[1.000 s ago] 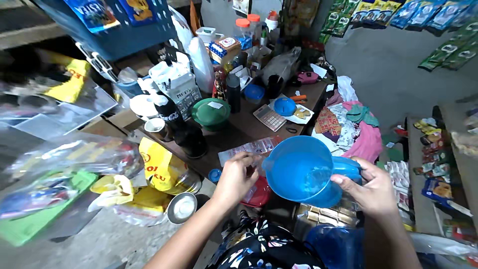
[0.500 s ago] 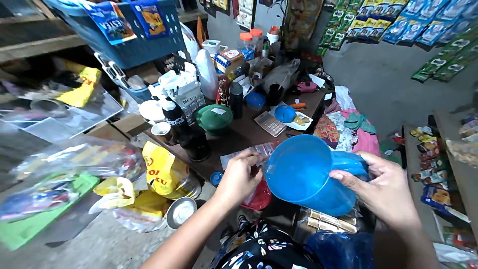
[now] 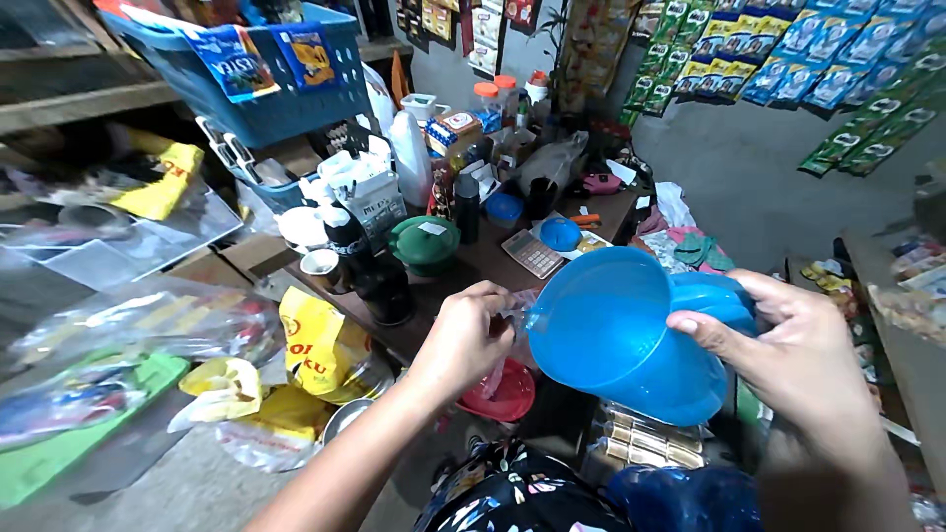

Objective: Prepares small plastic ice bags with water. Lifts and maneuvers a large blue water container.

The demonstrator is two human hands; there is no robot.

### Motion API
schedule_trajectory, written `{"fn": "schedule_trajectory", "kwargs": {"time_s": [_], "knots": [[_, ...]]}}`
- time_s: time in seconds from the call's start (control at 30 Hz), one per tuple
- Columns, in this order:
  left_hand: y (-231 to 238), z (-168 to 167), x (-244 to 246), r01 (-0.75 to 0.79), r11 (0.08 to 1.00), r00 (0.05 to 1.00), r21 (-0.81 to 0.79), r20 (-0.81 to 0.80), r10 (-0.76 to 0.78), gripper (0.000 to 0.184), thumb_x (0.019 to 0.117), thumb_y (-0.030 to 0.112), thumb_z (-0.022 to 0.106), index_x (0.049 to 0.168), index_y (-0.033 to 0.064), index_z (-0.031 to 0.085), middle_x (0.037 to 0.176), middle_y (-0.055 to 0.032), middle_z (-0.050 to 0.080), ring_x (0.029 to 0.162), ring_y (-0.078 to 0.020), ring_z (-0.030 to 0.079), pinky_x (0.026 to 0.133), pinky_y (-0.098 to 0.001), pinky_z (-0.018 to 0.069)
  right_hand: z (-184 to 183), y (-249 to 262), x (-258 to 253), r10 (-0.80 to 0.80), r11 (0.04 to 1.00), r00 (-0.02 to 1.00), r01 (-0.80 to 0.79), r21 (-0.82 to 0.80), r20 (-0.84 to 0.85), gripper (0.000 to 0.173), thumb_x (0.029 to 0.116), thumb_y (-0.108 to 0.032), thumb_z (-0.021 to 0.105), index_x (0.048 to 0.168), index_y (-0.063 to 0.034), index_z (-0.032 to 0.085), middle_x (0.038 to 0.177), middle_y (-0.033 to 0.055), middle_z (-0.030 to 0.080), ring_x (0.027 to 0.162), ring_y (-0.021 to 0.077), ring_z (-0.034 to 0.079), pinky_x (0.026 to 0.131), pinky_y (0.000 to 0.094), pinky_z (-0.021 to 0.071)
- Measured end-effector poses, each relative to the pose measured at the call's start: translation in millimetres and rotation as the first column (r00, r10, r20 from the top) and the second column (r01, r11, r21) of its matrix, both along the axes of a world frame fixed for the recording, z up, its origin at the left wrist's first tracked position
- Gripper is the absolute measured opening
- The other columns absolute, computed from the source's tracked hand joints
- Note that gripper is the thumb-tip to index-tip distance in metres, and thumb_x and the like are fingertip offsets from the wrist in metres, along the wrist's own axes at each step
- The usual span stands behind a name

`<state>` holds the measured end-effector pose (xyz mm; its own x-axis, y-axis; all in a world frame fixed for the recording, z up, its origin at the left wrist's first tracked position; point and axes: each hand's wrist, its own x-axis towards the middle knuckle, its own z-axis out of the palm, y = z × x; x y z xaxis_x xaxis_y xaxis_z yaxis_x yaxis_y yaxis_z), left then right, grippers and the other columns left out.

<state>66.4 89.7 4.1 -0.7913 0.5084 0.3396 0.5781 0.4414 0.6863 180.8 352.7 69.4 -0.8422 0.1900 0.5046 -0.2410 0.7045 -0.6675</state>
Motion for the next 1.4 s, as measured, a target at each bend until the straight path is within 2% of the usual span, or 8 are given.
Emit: {"fn": "schedule_trajectory", "kwargs": {"time_s": [0.13,0.5,0.63,0.73,0.97,1.1,1.27,1.4], "knots": [[-1.1,6.5,-3.8,0.021,0.999,1.000,-0.032,-0.003,-0.021,0.017,0.0869,0.005,0.071,0.101,0.0083,0.078,0.105,-0.0025,0.072,0.083,-0.0065,0.067,0.073,-0.0254,0.0564,9.3,2.3,-0.8,-0.009,0.999,1.000,0.010,0.044,-0.012,0.037,0.0801,-0.058,0.078,0.097,-0.0261,0.071,0.078,-0.0192,0.068,0.068,-0.0084,0.064,0.058,0.0117,0.0550],[-3.9,20.1,-9.3,0.034,0.998,0.999,-0.053,-0.024,-0.035,0.019,0.0855,0.004,0.073,0.102,0.0107,0.079,0.101,-0.0007,0.071,0.082,-0.0054,0.066,0.073,-0.0243,0.0558,27.7,1.8,-4.5,-0.025,0.996,0.999,0.027,0.087,-0.020,0.037,0.0793,-0.058,0.078,0.098,-0.0269,0.073,0.077,-0.0182,0.069,0.066,-0.0073,0.065,0.056,0.0129,0.0547],[-3.7,25.7,-8.0,0.035,0.997,0.999,-0.071,0.023,-0.034,0.020,0.0858,0.001,0.073,0.104,0.0080,0.078,0.106,-0.0028,0.071,0.083,-0.0067,0.066,0.074,-0.0252,0.0561,38.9,-7.4,-4.7,-0.019,0.999,1.000,0.018,0.036,0.013,0.032,0.0790,-0.042,0.083,0.098,-0.0181,0.074,0.075,-0.0141,0.070,0.064,-0.0057,0.064,0.057,0.0121,0.0542],[-3.9,26.9,-8.3,0.034,0.997,0.999,-0.073,0.038,-0.032,0.020,0.0856,0.003,0.073,0.103,0.0109,0.079,0.103,-0.0008,0.071,0.084,-0.0063,0.066,0.075,-0.0261,0.0559,33.5,-0.5,-6.7,-0.020,0.997,1.000,0.020,0.077,-0.011,0.036,0.0791,-0.056,0.079,0.097,-0.0256,0.073,0.076,-0.0172,0.069,0.064,-0.0066,0.064,0.053,0.0129,0.0543],[-5.0,28.5,-11.2,0.045,0.996,0.998,-0.081,0.045,-0.042,0.019,0.0854,0.003,0.075,0.102,0.0108,0.078,0.102,0.0003,0.071,0.085,-0.0057,0.066,0.076,-0.0250,0.0562,36.4,0.6,-9.5,-0.042,0.994,0.999,0.042,0.104,-0.004,0.037,0.0786,-0.060,0.077,0.096,-0.0273,0.072,0.074,-0.0179,0.067,0.062,-0.0072,0.063,0.051,0.0132,0.0521],[-5.0,38.1,-8.0,0.041,0.992,0.997,-0.118,0.067,-0.033,0.016,0.0854,0.001,0.075,0.100,0.0077,0.078,0.103,-0.0033,0.072,0.082,-0.0080,0.065,0.074,-0.0271,0.0555,46.8,-9.0,-9.4,-0.044,0.994,0.999,0.042,0.103,0.020,0.032,0.0800,-0.044,0.082,0.096,-0.0183,0.073,0.072,-0.0148,0.067,0.062,-0.0076,0.061,0.054,0.0110,0.0506],[-4.4,50.0,-5.0,0.028,0.988,0.994,-0.149,0.107,-0.012,0.017,0.0860,-0.002,0.075,0.102,0.0055,0.077,0.101,-0.0072,0.071,0.076,-0.0101,0.063,0.070,-0.0281,0.0538,48.7,-11.5,-10.6,-0.035,0.997,0.999,0.033,0.076,0.028,0.035,0.0780,-0.041,0.084,0.099,-0.0154,0.073,0.075,-0.0127,0.070,0.064,-0.0060,0.064,0.057,0.0114,0.0535],[-6.9,30.3,-15.9,0.040,0.994,0.997,-0.105,0.071,-0.033,0.019,0.0851,0.004,0.075,0.102,0.0119,0.078,0.102,0.0012,0.070,0.080,-0.0043,0.065,0.072,-0.0239,0.0554,42.7,-2.6,-11.5,-0.022,0.994,1.000,0.020,0.105,0.013,0.039,0.0785,-0.056,0.079,0.101,-0.0247,0.074,0.079,-0.0153,0.071,0.066,-0.0044,0.067,0.054,0.0153,0.0561]]}}
